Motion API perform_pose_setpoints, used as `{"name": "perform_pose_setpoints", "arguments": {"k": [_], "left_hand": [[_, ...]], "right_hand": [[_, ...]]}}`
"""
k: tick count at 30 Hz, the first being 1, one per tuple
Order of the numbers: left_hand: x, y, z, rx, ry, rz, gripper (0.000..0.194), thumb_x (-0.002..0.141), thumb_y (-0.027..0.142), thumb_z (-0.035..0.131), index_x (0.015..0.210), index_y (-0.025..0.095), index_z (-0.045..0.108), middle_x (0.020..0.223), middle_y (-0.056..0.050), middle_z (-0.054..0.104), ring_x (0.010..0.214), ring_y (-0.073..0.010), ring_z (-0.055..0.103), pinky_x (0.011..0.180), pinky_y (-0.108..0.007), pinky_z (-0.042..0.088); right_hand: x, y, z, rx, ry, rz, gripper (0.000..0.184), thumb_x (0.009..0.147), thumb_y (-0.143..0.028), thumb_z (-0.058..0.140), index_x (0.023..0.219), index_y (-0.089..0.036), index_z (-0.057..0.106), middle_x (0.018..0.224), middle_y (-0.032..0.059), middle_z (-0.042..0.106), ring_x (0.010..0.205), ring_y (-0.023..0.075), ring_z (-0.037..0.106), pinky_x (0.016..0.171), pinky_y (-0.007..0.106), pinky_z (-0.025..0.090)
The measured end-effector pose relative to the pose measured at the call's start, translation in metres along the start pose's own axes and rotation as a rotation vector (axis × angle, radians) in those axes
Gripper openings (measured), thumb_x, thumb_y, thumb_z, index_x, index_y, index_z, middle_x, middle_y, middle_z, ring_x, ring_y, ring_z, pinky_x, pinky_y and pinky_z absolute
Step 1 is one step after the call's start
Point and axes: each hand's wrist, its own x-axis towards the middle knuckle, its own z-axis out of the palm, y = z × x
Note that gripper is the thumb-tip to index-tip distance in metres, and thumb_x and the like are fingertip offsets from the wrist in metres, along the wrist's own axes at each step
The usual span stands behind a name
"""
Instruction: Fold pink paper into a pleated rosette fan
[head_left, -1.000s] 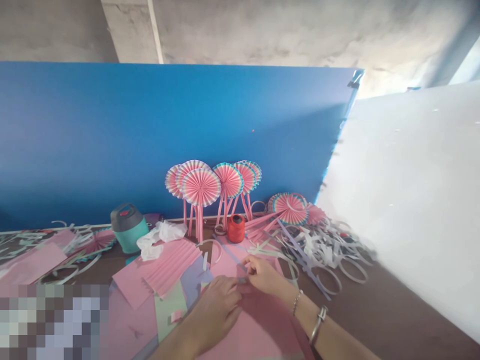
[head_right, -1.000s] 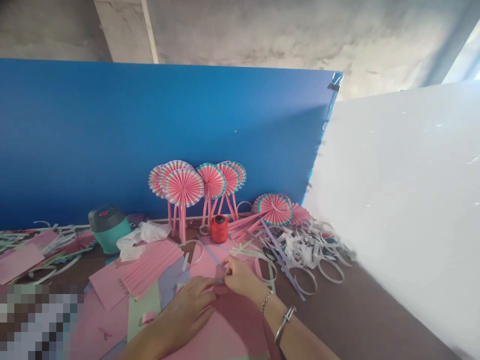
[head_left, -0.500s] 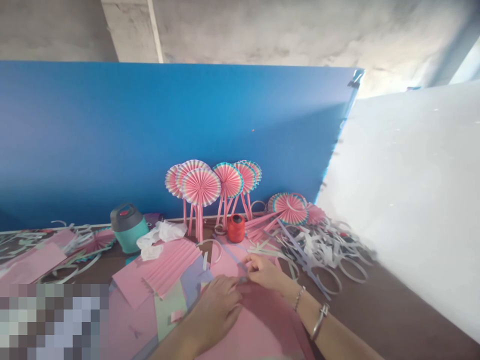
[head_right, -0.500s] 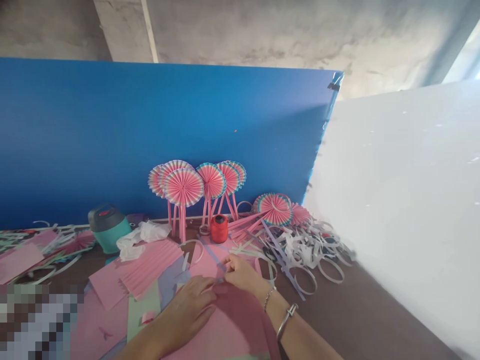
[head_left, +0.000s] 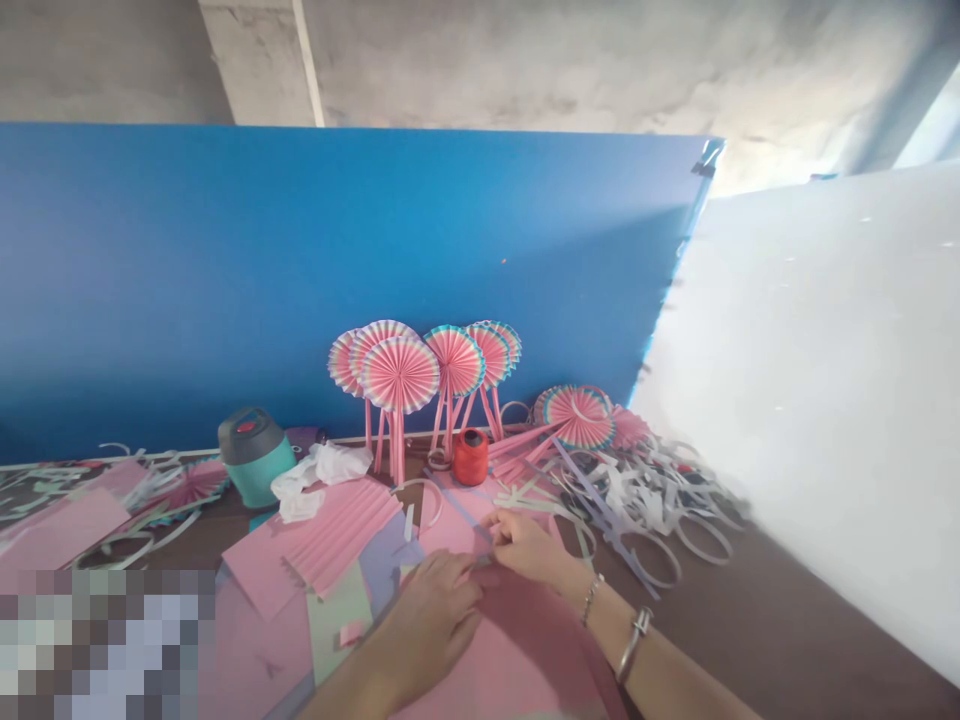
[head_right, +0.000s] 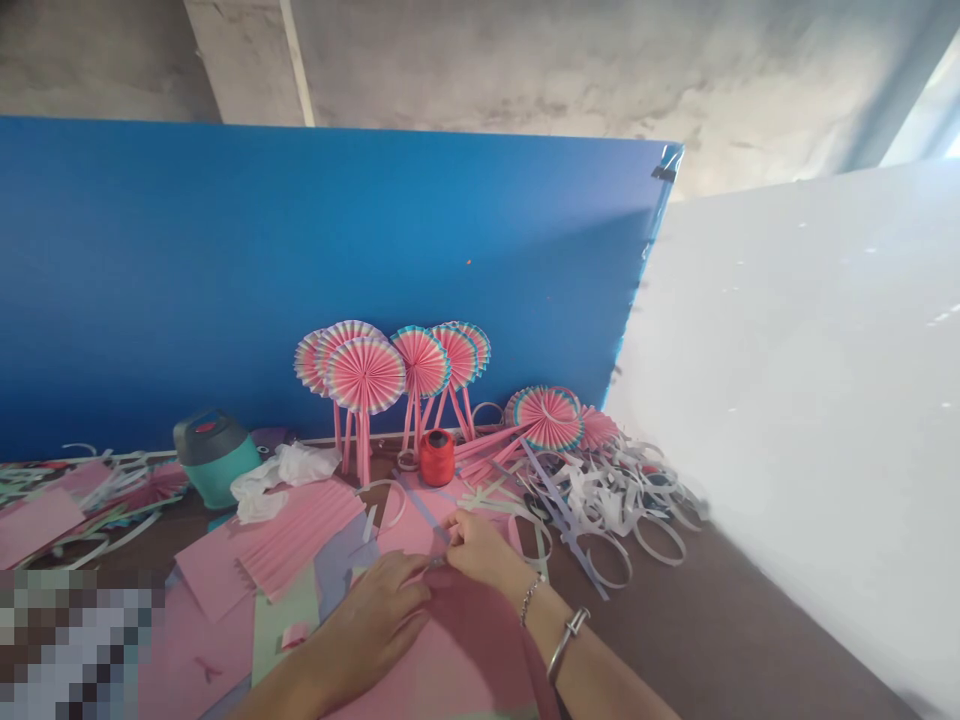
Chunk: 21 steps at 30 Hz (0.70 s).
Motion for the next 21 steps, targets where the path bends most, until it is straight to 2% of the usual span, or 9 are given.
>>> {"name": "perform_pose_setpoints", "arguments": {"k": [9, 16, 21], "left_hand": [[-0.0002, 0.0012, -0.0014, 0.018, -0.016, -0.004, 0.02, 0.089, 0.018, 0.044, 0.104, 0.023, 0.055, 0.127, -0.002, 0.049, 0.113, -0.0211, 0.044, 0.097, -0.04, 0.037], [0.0012, 0.0014, -0.0026, 0.027, -0.012, -0.003, 0.016, 0.088, 0.018, 0.045, 0.099, 0.022, 0.055, 0.124, -0.001, 0.05, 0.11, -0.02, 0.044, 0.097, -0.039, 0.037], [-0.0003, 0.0016, -0.0018, 0.025, -0.028, -0.014, 0.021, 0.09, 0.02, 0.043, 0.107, 0.025, 0.054, 0.128, -0.001, 0.048, 0.114, -0.021, 0.042, 0.099, -0.041, 0.036]], "right_hand": [[-0.0019, -0.0019, -0.0022, 0.039, -0.035, 0.017, 0.046, 0.059, -0.003, 0.044, 0.103, -0.009, 0.055, 0.057, -0.0069, 0.047, 0.052, 0.0052, 0.038, 0.051, 0.016, 0.028], [-0.0012, 0.0005, -0.0007, 0.049, -0.022, 0.025, 0.047, 0.057, -0.005, 0.045, 0.103, -0.01, 0.056, 0.061, -0.0051, 0.051, 0.055, 0.0064, 0.042, 0.053, 0.017, 0.03], [-0.0009, 0.0013, -0.0007, 0.046, -0.021, 0.01, 0.047, 0.058, -0.003, 0.044, 0.104, -0.008, 0.056, 0.06, -0.0056, 0.049, 0.055, 0.0057, 0.041, 0.051, 0.016, 0.029]]}}
